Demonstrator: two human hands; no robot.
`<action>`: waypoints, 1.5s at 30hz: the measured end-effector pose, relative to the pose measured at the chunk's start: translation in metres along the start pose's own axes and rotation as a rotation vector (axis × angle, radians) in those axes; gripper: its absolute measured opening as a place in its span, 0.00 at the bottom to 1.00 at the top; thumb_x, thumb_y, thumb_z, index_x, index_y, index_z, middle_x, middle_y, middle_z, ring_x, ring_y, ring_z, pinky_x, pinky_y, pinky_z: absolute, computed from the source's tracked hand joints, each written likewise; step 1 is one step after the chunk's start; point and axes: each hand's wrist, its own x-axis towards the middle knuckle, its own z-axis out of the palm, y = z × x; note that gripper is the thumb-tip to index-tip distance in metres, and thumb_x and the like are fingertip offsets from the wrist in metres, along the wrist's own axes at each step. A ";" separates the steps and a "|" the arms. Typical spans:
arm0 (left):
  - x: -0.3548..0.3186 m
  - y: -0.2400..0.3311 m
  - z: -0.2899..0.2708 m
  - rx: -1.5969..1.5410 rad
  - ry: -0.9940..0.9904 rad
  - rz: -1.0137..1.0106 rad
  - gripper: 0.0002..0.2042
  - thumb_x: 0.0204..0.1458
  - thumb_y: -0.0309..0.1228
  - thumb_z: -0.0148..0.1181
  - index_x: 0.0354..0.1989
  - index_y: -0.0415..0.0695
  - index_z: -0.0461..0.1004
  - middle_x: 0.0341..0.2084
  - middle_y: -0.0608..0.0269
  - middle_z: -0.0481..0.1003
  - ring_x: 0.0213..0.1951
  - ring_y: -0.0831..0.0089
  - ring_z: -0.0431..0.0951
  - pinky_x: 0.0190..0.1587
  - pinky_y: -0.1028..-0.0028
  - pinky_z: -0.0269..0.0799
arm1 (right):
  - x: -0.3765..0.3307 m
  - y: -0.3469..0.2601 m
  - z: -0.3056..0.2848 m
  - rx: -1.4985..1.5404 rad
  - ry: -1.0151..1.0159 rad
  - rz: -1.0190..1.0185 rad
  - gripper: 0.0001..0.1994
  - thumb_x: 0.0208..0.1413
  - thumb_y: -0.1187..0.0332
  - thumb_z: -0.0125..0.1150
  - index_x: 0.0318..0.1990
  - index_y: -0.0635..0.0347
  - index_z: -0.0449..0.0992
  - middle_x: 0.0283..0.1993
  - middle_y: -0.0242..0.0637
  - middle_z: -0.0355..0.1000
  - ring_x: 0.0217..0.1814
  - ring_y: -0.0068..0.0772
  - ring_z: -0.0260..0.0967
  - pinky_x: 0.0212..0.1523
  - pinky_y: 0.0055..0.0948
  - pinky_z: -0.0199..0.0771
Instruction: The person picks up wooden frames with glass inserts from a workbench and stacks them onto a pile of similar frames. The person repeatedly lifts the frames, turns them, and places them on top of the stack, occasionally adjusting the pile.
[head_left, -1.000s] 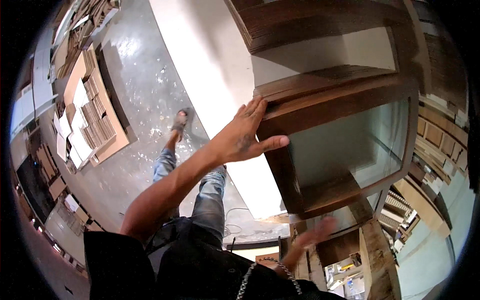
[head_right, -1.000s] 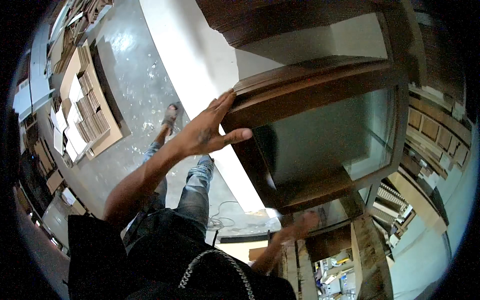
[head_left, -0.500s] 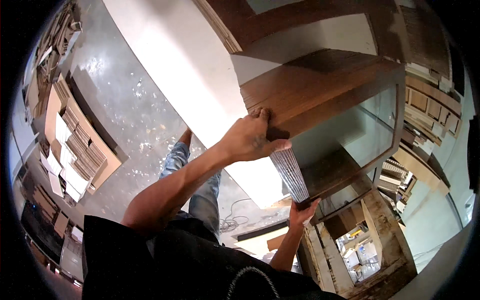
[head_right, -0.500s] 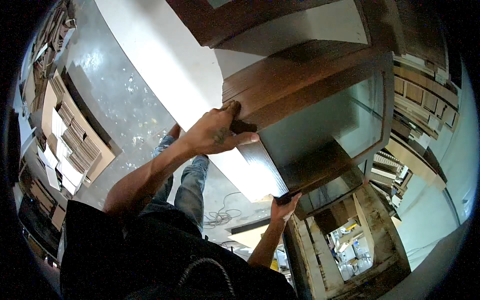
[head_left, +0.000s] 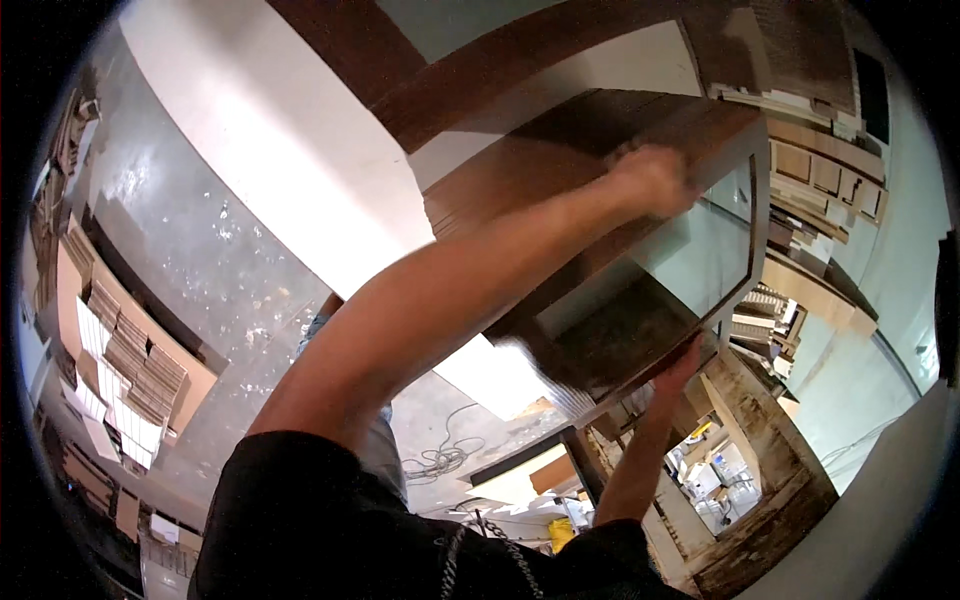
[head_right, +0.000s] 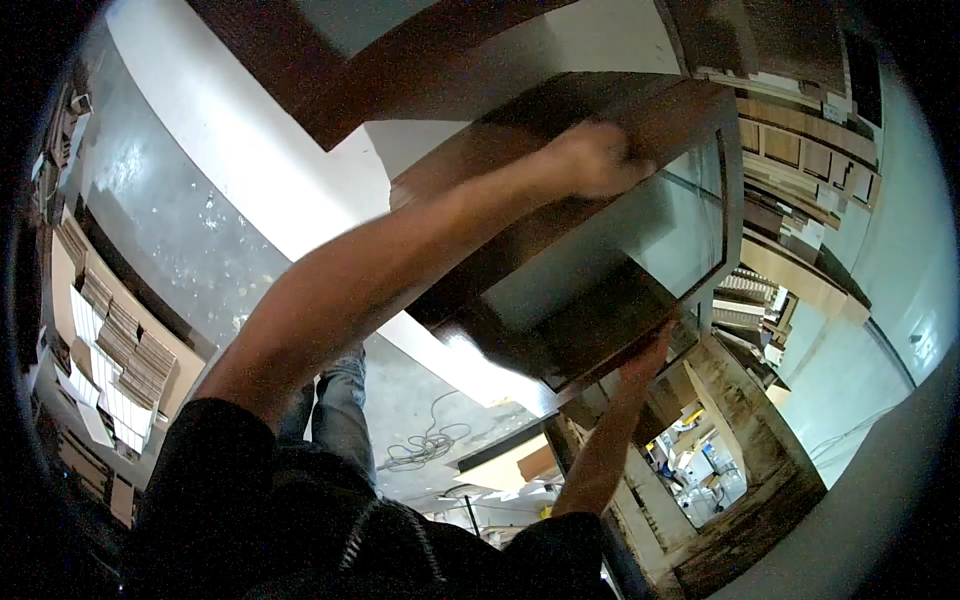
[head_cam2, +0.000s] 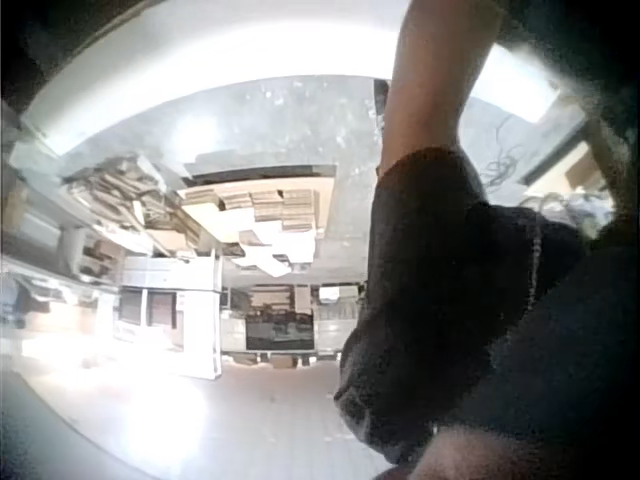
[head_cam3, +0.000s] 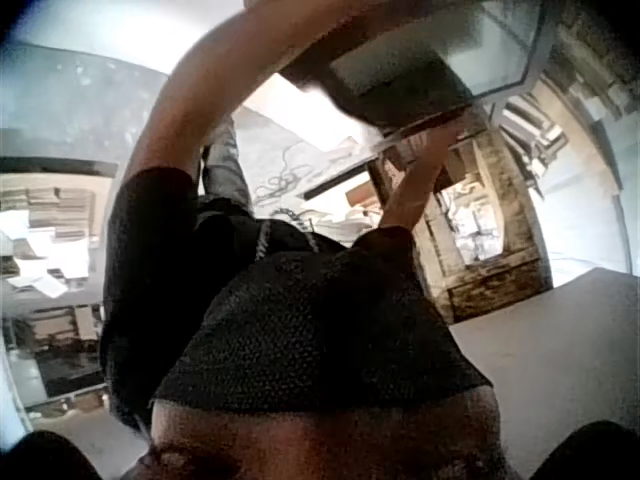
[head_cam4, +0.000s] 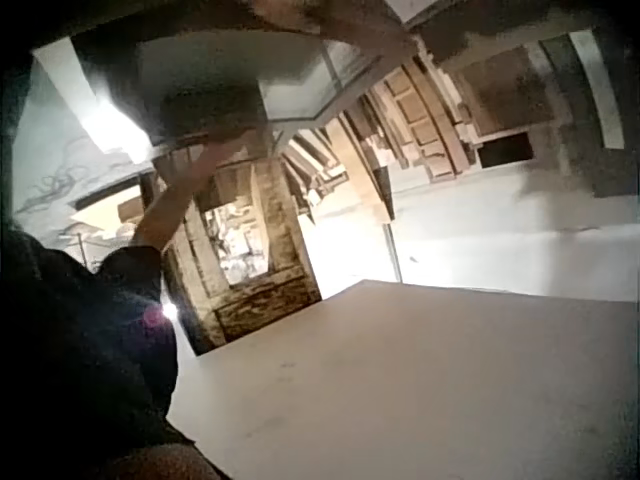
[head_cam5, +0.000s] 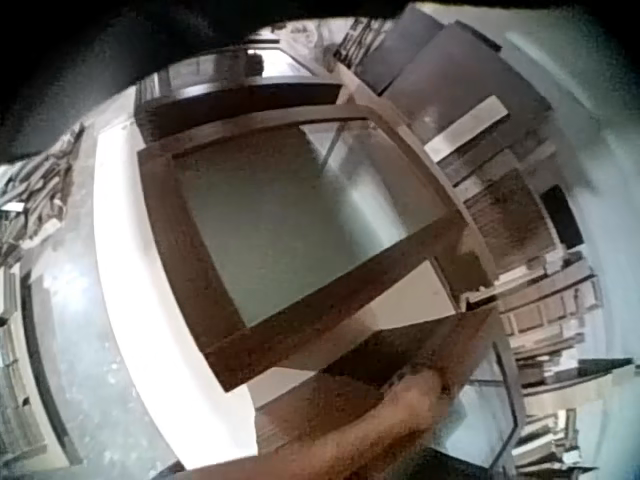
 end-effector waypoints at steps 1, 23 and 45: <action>0.030 0.001 0.007 -0.011 0.062 -0.009 0.31 0.46 0.52 0.55 0.53 0.40 0.70 0.55 0.45 0.66 0.58 0.56 0.65 0.58 0.67 0.61 | 0.019 -0.011 0.007 -0.123 -0.005 -0.084 0.25 0.61 0.49 0.47 0.53 0.62 0.67 0.49 0.37 0.69 0.48 0.35 0.66 0.48 0.34 0.68; -0.003 -0.013 0.009 0.029 -0.021 0.122 0.30 0.59 0.51 0.42 0.55 0.34 0.62 0.45 0.30 0.68 0.48 0.42 0.70 0.52 0.55 0.64 | 0.058 -0.029 -0.014 0.416 -0.060 0.305 0.24 0.61 0.46 0.45 0.53 0.57 0.68 0.50 0.35 0.69 0.50 0.33 0.66 0.50 0.32 0.68; 0.057 -0.085 -0.018 -0.392 0.025 -0.117 0.38 0.56 0.62 0.31 0.61 0.42 0.59 0.59 0.45 0.60 0.61 0.56 0.60 0.63 0.56 0.53 | -0.068 -0.008 0.025 -0.364 0.219 0.272 0.32 0.61 0.45 0.36 0.65 0.58 0.52 0.65 0.39 0.54 0.63 0.43 0.55 0.63 0.42 0.54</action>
